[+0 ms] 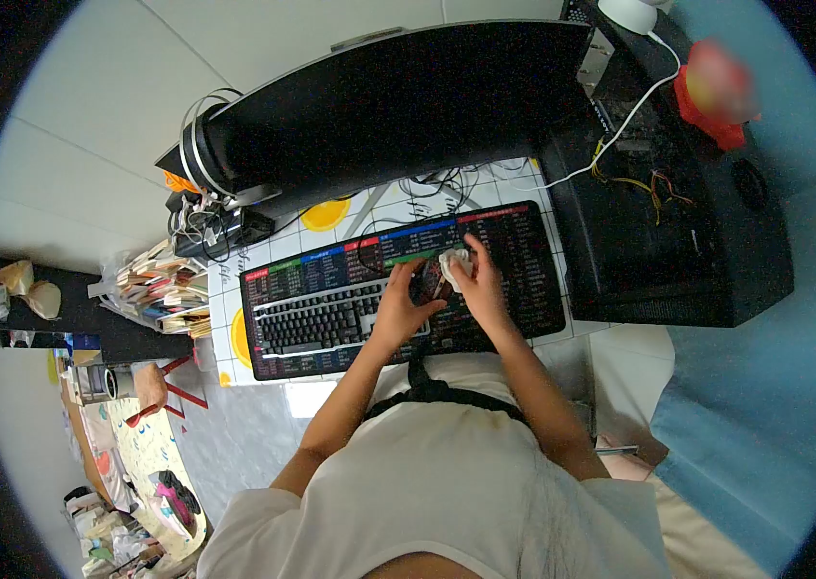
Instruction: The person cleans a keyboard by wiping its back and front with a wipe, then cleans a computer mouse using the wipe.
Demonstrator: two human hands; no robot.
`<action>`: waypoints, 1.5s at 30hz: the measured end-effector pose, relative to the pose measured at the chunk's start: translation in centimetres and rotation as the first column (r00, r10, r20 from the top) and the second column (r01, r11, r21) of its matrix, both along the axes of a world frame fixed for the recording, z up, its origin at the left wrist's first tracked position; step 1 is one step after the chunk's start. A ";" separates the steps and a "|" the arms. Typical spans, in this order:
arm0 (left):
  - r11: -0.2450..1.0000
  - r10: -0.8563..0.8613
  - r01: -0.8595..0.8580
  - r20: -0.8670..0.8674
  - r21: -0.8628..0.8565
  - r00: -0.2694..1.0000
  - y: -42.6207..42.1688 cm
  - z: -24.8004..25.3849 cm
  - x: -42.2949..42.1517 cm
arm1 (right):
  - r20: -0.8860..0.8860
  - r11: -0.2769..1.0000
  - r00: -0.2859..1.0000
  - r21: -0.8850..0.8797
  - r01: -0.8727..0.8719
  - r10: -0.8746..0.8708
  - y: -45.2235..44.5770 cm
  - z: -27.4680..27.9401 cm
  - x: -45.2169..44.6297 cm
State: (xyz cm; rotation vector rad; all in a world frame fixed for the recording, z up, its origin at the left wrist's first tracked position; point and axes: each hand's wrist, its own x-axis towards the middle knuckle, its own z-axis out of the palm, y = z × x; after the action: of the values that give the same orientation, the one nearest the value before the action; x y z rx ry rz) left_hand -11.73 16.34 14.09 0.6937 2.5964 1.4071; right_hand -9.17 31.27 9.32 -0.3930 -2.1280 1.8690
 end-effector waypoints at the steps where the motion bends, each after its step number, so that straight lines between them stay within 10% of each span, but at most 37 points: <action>1: 1.000 0.002 -0.002 0.000 -0.003 1.000 -0.3 0.0 0.0 | 0.079 0.997 0.995 0.047 -0.065 0.061 0.4 -0.3 0.0; 5: 0.994 -0.093 0.094 0.040 -0.046 0.995 -1.1 0.0 -0.2 | 0.188 0.952 0.949 -0.222 -0.212 0.255 2.4 -0.2 0.0; 11: 0.985 -0.156 0.158 0.033 -0.064 0.987 -1.3 0.1 -0.1 | 0.203 0.943 0.927 -0.181 -0.280 0.315 3.5 -1.5 -0.2; 14: 0.985 -0.140 0.147 0.076 -0.090 0.987 -1.0 0.3 0.0 | 0.321 0.968 0.913 -0.061 -0.245 0.251 2.8 -1.4 -0.1; 16: 0.984 -0.123 0.136 0.120 -0.111 0.985 -0.8 0.2 0.0 | 0.102 0.990 0.995 0.143 -0.016 0.001 1.2 -1.3 0.3; 23: 0.999 -0.030 0.031 0.024 -0.033 0.999 -0.4 -0.7 -0.3 | -0.182 0.802 0.980 0.595 0.044 0.082 -0.1 2.3 1.2; 39: 0.990 -0.103 0.115 0.139 -0.078 0.985 -0.4 -0.6 0.2 | 0.101 0.996 0.995 0.086 -0.033 0.024 1.6 -1.4 0.9; 42: 0.985 -0.102 0.115 0.099 -0.129 0.990 -0.9 -0.6 0.6 | 0.204 0.922 0.966 -0.380 -0.072 0.160 2.0 -1.8 1.0; 45: 0.978 -0.170 0.181 0.111 -0.099 0.979 -0.9 -0.9 0.2 | 0.201 0.890 0.951 -0.438 -0.128 0.236 2.5 -1.6 1.4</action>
State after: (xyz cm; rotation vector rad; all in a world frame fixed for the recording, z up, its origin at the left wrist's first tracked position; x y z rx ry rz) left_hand -11.56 15.44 13.16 0.7923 2.4444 1.2076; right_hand -7.79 33.79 7.75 -0.5610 -1.9491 2.5213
